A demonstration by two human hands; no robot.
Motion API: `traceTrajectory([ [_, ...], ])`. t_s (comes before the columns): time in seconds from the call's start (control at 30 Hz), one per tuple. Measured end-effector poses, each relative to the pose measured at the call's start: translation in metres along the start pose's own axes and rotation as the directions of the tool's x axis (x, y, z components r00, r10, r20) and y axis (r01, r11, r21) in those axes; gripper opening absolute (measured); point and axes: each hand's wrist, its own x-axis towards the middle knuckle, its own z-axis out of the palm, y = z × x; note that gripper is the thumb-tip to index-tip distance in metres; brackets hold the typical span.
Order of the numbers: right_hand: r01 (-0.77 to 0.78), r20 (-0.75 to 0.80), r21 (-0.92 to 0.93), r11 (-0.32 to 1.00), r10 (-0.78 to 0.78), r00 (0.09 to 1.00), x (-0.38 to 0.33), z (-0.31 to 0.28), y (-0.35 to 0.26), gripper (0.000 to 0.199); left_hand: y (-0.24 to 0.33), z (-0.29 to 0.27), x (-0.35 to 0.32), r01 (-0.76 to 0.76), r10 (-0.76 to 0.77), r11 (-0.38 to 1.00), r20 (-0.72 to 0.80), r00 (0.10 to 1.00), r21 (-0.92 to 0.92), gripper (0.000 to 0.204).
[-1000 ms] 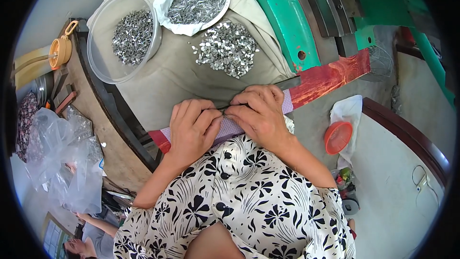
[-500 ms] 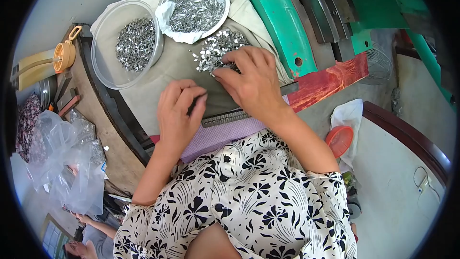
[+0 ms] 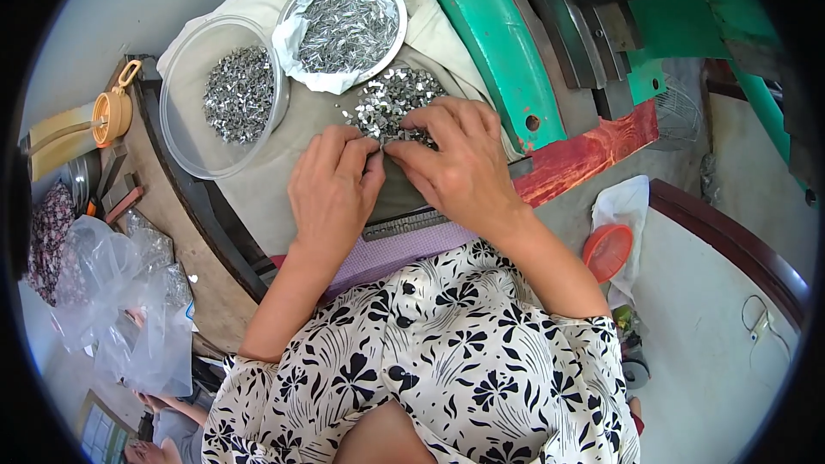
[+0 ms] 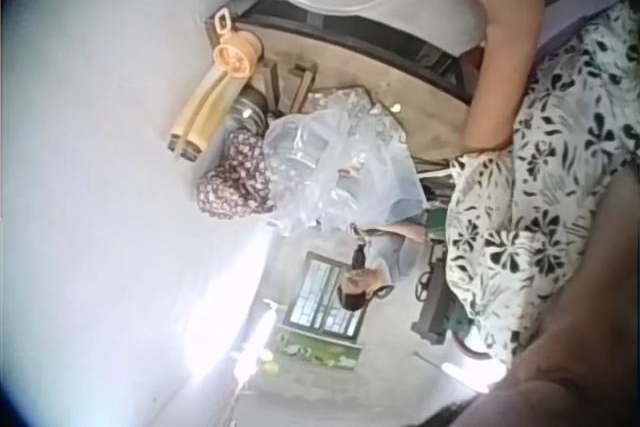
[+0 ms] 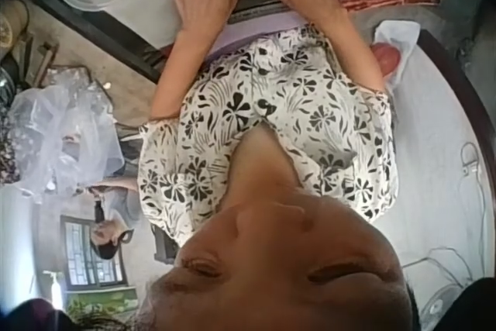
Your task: Assembling small metal zipper components onto a zipper tape using a guide and a press machine.
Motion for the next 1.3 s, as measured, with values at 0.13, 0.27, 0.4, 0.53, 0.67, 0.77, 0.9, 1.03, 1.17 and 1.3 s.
traceTrajectory([
  [0.13, 0.044, 0.035, -0.026, 0.999, -0.043, 0.998, 0.01, 0.003, -0.001, 0.025, -0.002, -0.006, -0.002, -0.026, 0.026, 1.0, 0.025, 0.999, 0.018, 0.016],
  [0.27, 0.104, 0.056, -0.057, 0.993, -0.101, 0.993, 0.014, 0.003, -0.005, 0.022, -0.006, -0.018, -0.015, -0.044, 0.042, 0.998, 0.042, 0.998, 0.054, 0.012],
  [0.4, 0.117, 0.072, -0.037, 0.992, -0.114, 0.991, 0.0, 0.003, -0.01, 0.021, -0.008, -0.024, -0.023, 0.043, -0.04, 0.997, 0.045, 0.998, -0.059, 0.019],
  [0.53, 0.08, 0.059, -0.029, 0.996, -0.078, 0.995, 0.002, -0.001, -0.015, 0.009, -0.01, -0.022, -0.025, 0.074, -0.071, 0.99, 0.036, 0.997, -0.116, 0.017],
  [0.67, 0.096, 0.093, -0.042, 0.995, -0.092, 0.991, 0.01, -0.005, -0.013, 0.01, -0.01, -0.018, -0.023, 0.047, -0.043, 0.996, 0.055, 0.998, -0.081, 0.014],
  [0.77, 0.077, 0.095, -0.04, 0.996, -0.073, 0.993, 0.005, -0.006, -0.011, 0.013, -0.01, -0.017, -0.026, 0.043, -0.037, 0.994, 0.059, 0.998, -0.105, 0.014],
  [0.9, -0.016, 0.039, 0.111, 0.994, 0.011, 0.999, -0.018, -0.019, -0.006, 0.018, -0.001, -0.028, -0.035, 0.063, -0.048, 0.964, 0.064, 0.997, -0.258, 0.015],
  [1.03, -0.067, 0.014, 0.156, 0.985, 0.065, 0.998, -0.046, -0.024, -0.01, 0.021, 0.011, -0.033, -0.045, 0.054, -0.008, 0.937, 0.134, 0.991, -0.344, 0.017],
  [1.17, -0.07, 0.029, 0.142, 0.987, 0.067, 0.997, -0.063, -0.018, -0.017, 0.021, 0.018, -0.022, -0.051, 0.042, 0.025, 0.935, 0.183, 0.983, -0.353, 0.02],
  [1.3, -0.042, 0.053, 0.065, 0.997, 0.039, 0.998, -0.068, -0.015, -0.021, 0.02, 0.021, -0.012, -0.053, 0.038, 0.02, 0.945, 0.174, 0.985, -0.326, 0.02],
])
